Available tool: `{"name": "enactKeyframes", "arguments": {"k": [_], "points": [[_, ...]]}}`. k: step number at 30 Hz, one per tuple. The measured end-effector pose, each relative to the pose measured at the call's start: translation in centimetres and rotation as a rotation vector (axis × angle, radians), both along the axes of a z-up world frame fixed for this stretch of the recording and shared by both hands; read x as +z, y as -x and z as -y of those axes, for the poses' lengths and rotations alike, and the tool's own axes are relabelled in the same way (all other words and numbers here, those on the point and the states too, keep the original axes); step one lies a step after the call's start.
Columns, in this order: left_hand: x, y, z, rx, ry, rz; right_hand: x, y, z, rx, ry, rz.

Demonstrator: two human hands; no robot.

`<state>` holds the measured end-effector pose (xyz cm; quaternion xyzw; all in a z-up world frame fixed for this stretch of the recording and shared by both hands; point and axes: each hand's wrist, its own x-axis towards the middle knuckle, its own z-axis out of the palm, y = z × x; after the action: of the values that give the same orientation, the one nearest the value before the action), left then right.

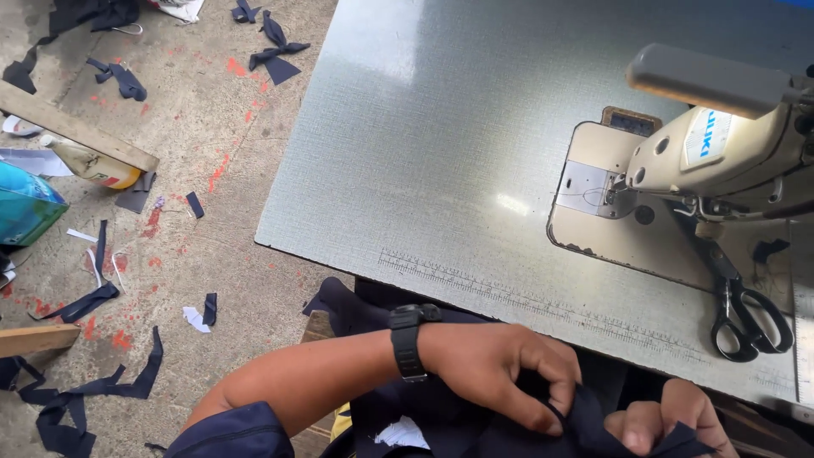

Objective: A person prepares a piece of dark blue fabric by folding it and trimming the edges with scissors at a sewing workstation.

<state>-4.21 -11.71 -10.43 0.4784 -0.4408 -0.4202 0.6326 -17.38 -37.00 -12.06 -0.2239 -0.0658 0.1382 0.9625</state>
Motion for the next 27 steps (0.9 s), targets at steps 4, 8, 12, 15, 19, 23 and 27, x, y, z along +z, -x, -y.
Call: {"name": "enactKeyframes", "arguments": {"k": [4,8,12,15,19,23,27], "points": [[2.5,-1.0,-0.5,0.101,0.038,0.187,1.8,-0.4,0.0,-0.028,0.004,0.032],[4.1,-0.3,1.9,0.42,-0.037,0.8,4.6,-1.1,6.7,-0.054,0.659,-0.13],[1.9,2.4,6.5,0.826,-0.15,1.408,1.9,-1.3,0.3,-0.917,1.586,0.327],[-0.9,3.9,9.5,0.808,-0.166,1.492,1.9,-0.9,1.3,-0.808,1.724,0.303],[-1.2,4.0,10.3,0.643,-0.23,1.57,1.7,-0.6,0.5,-0.834,1.734,0.203],[-1.9,3.9,10.6,0.632,-0.174,1.461,0.7,-0.1,1.1,-0.88,1.674,0.133],[0.1,1.1,7.8,0.364,-0.18,0.912,2.6,-0.3,0.0,-0.977,1.515,0.006]]}}
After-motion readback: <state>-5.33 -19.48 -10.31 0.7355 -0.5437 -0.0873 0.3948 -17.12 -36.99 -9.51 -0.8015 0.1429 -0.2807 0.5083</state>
